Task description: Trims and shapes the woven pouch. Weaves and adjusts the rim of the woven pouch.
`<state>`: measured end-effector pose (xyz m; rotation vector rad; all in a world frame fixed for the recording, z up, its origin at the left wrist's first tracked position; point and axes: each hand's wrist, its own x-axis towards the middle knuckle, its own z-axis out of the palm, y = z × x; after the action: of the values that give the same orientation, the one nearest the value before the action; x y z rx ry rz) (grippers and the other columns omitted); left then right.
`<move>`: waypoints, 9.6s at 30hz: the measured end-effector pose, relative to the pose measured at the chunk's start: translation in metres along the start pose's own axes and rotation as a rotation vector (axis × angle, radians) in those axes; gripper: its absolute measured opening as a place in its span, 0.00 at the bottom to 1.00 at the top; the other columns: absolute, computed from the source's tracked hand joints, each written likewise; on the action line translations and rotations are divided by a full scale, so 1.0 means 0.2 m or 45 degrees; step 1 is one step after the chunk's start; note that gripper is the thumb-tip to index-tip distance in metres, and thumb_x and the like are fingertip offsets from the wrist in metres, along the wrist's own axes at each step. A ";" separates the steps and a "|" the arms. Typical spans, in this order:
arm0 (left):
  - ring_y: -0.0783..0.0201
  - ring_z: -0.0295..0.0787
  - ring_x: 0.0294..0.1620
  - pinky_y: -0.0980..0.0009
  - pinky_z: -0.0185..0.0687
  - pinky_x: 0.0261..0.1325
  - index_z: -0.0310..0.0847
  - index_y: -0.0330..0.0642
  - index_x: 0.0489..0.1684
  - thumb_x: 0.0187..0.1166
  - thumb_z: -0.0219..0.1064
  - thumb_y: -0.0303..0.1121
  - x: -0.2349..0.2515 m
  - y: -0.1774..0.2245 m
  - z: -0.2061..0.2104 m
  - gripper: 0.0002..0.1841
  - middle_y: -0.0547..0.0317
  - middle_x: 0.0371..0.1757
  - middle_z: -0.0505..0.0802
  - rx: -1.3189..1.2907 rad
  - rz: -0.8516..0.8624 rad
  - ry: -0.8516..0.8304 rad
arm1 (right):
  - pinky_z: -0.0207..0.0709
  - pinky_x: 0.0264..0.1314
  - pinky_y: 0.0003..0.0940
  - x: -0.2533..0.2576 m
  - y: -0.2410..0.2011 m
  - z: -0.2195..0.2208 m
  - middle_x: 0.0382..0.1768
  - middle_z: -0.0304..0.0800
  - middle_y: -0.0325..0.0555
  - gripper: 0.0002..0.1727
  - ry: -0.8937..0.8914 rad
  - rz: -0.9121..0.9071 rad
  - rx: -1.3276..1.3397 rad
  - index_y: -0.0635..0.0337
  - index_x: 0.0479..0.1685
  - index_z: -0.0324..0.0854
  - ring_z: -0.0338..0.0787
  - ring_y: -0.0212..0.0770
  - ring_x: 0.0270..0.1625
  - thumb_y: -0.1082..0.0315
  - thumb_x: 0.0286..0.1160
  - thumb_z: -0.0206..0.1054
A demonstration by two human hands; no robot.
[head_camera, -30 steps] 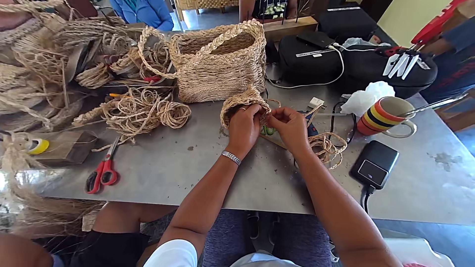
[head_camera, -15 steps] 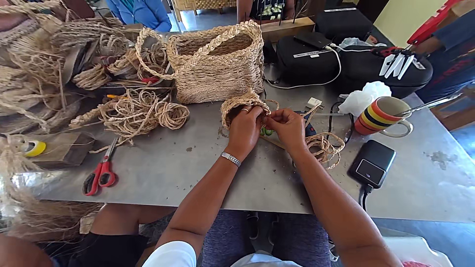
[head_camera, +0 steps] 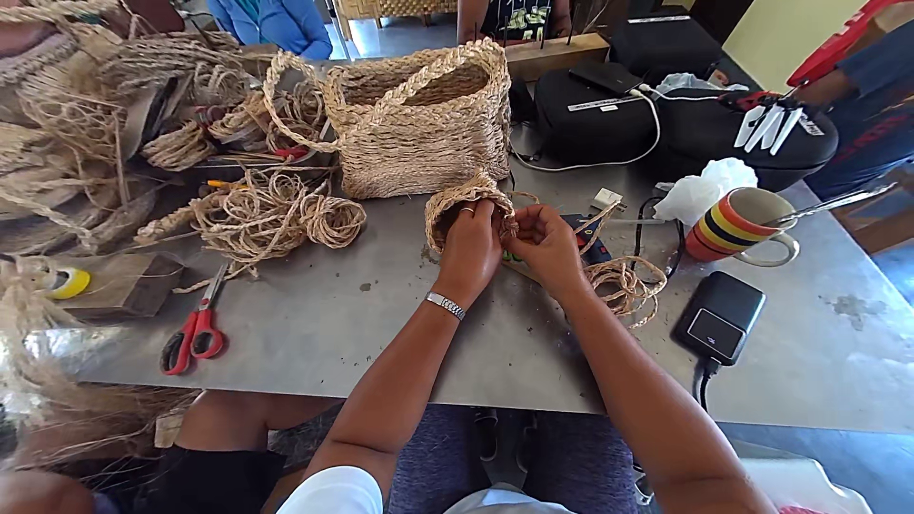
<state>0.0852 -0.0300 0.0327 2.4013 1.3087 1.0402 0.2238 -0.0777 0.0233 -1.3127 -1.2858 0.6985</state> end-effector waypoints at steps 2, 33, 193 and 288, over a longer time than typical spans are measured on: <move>0.45 0.88 0.62 0.52 0.84 0.66 0.83 0.32 0.57 0.84 0.59 0.29 0.00 0.01 0.00 0.12 0.38 0.59 0.88 0.042 -0.015 0.012 | 0.91 0.53 0.34 -0.01 -0.01 0.01 0.51 0.92 0.49 0.24 0.000 -0.003 -0.012 0.64 0.60 0.79 0.94 0.37 0.47 0.79 0.62 0.77; 0.69 0.91 0.46 0.62 0.85 0.57 0.90 0.43 0.44 0.80 0.70 0.35 0.04 -0.08 -0.11 0.07 0.60 0.41 0.95 -0.472 -0.128 -0.037 | 0.92 0.52 0.33 -0.04 -0.05 0.02 0.54 0.90 0.49 0.22 0.006 -0.171 0.027 0.64 0.62 0.80 0.94 0.37 0.47 0.73 0.68 0.76; 0.61 0.88 0.66 0.62 0.83 0.70 0.74 0.32 0.79 0.94 0.50 0.37 -0.10 0.13 -0.07 0.23 0.47 0.70 0.89 -0.525 0.466 0.119 | 0.88 0.59 0.31 -0.01 -0.09 -0.07 0.61 0.87 0.53 0.16 0.436 -0.577 -0.036 0.65 0.66 0.84 0.90 0.38 0.61 0.68 0.86 0.64; 0.65 0.92 0.48 0.62 0.88 0.54 0.84 0.43 0.52 0.74 0.70 0.27 0.37 0.08 -0.36 0.11 0.58 0.48 0.93 -0.183 0.235 -0.175 | 0.86 0.58 0.43 0.41 -0.37 -0.19 0.45 0.96 0.45 0.12 -0.347 -0.334 -0.643 0.58 0.56 0.87 0.94 0.39 0.48 0.70 0.76 0.72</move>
<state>0.0734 0.0098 0.1296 2.4701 0.9492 0.9580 0.2580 -0.0285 0.1229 -1.4374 -1.9045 0.3845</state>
